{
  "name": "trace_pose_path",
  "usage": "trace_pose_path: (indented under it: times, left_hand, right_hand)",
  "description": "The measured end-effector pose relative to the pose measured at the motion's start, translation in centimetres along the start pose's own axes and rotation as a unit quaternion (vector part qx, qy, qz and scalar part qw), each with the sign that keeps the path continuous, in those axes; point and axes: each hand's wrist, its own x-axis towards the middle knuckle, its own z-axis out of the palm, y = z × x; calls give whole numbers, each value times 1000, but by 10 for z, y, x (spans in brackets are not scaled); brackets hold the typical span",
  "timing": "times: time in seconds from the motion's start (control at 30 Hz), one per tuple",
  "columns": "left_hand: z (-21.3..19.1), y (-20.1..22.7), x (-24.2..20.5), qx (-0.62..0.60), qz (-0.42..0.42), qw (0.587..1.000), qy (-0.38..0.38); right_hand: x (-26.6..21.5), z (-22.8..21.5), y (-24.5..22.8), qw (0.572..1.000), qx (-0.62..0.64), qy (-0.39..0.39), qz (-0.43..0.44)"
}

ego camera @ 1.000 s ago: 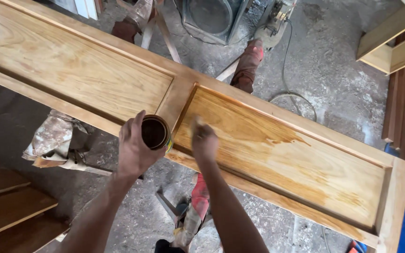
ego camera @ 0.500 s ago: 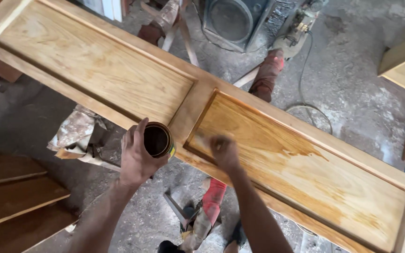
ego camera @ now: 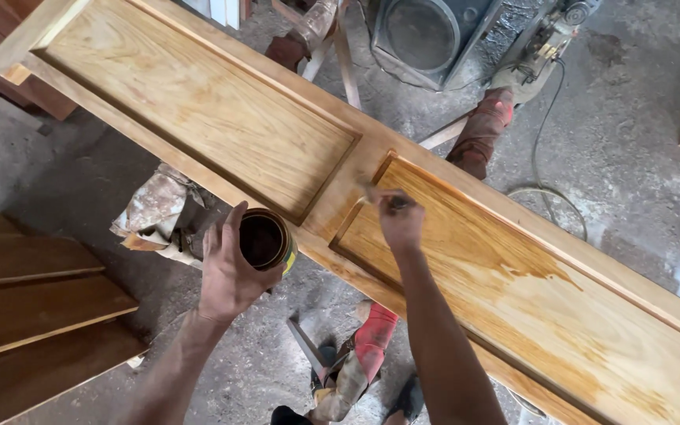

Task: Applying stain or varnish to wooden panels using a paint brush.

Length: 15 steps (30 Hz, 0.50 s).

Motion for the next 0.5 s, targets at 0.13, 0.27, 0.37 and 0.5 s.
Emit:
trace_pose_path:
  times: [0.13, 0.27, 0.37, 0.5]
  left_hand:
    - [-1, 0, 5, 11, 0, 1000, 5]
    - [18, -13, 5, 0, 26, 1000, 6]
    - [17, 8, 12, -10, 25, 1000, 15]
    - [47, 3, 18, -25, 26, 999, 31]
  right_hand:
    - [-22, 23, 10, 971, -147, 189, -3]
    - [-12, 8, 36, 971, -139, 116, 158]
    - [57, -23, 21, 953, -229, 167, 106]
    - [108, -36, 27, 932, -274, 233, -46]
